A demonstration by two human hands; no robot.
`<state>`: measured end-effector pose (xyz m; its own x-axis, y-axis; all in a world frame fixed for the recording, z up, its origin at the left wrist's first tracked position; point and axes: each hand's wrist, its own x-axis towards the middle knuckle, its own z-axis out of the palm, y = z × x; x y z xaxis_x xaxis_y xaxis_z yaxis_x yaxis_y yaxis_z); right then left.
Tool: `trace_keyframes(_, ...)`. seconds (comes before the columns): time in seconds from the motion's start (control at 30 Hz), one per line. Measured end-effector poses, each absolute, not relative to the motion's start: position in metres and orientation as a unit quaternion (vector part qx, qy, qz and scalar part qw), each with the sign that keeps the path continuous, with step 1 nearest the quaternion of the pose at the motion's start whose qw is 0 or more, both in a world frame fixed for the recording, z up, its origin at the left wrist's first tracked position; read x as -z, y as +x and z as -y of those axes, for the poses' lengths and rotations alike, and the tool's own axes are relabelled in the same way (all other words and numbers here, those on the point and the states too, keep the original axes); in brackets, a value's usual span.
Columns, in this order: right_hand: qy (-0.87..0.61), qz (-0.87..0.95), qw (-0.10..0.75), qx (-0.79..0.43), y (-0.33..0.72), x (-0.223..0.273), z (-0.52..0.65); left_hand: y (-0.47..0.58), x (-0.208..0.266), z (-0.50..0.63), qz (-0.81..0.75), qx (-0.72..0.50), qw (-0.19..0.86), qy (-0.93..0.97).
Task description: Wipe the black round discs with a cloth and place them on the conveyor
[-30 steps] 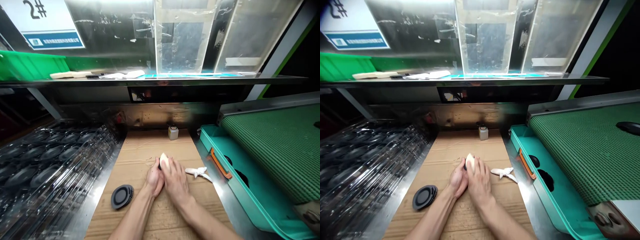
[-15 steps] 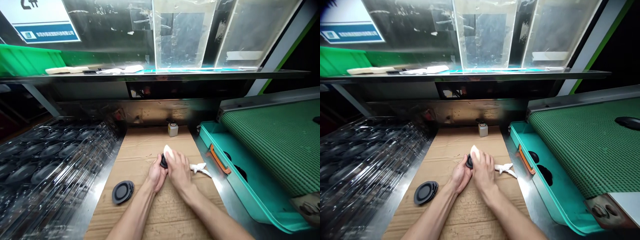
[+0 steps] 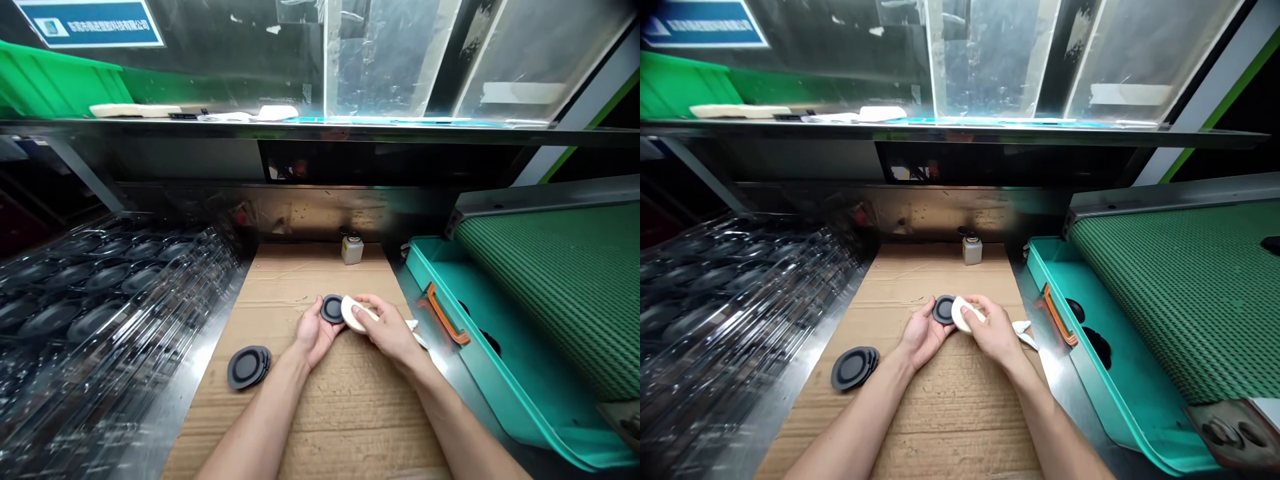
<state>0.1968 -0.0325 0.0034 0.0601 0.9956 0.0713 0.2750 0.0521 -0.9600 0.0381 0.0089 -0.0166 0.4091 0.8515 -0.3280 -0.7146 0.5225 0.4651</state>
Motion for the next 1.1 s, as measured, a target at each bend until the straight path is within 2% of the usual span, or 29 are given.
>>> trace_keyframes(0.23, -0.537, 0.557, 0.470, -0.424, 0.175, 0.003, 0.029, 0.046, 0.018, 0.000, -0.297, -0.480, 0.800, 0.202)
trace_keyframes(0.37, -0.512, 0.600, 0.409, -0.459, 0.185, -0.001, 0.031, 0.045, 0.017, 0.001, -0.290, -0.454, 0.822, 0.184)
trace_keyframes(0.43, -0.528, 0.607, 0.400, -0.439, 0.192, -0.002, 0.031, 0.044, 0.016, 0.001, -0.288, -0.455, 0.821, 0.188)
trace_keyframes(0.57, -0.567, 0.611, 0.438, -0.338, 0.191, -0.004, 0.028, 0.047, 0.016, 0.000, -0.307, -0.473, 0.801, 0.202)
trace_keyframes(0.73, -0.554, 0.635, 0.386, -0.374, 0.189, -0.008, 0.024, 0.048, 0.015, 0.003, -0.313, -0.464, 0.800, 0.214)
trace_keyframes(0.87, -0.563, 0.617, 0.418, -0.356, 0.187, -0.010, 0.023, 0.047, 0.014, 0.002, -0.316, -0.479, 0.789, 0.218)
trace_keyframes(1.0, -0.524, 0.664, 0.353, -0.400, 0.192, -0.012, 0.025, 0.044, 0.012, 0.000, -0.307, -0.465, 0.806, 0.200)
trace_keyframes(1.1, -0.550, 0.664, 0.364, -0.353, 0.205, -0.011, 0.028, 0.042, 0.009, -0.003, -0.326, -0.453, 0.813, 0.164)
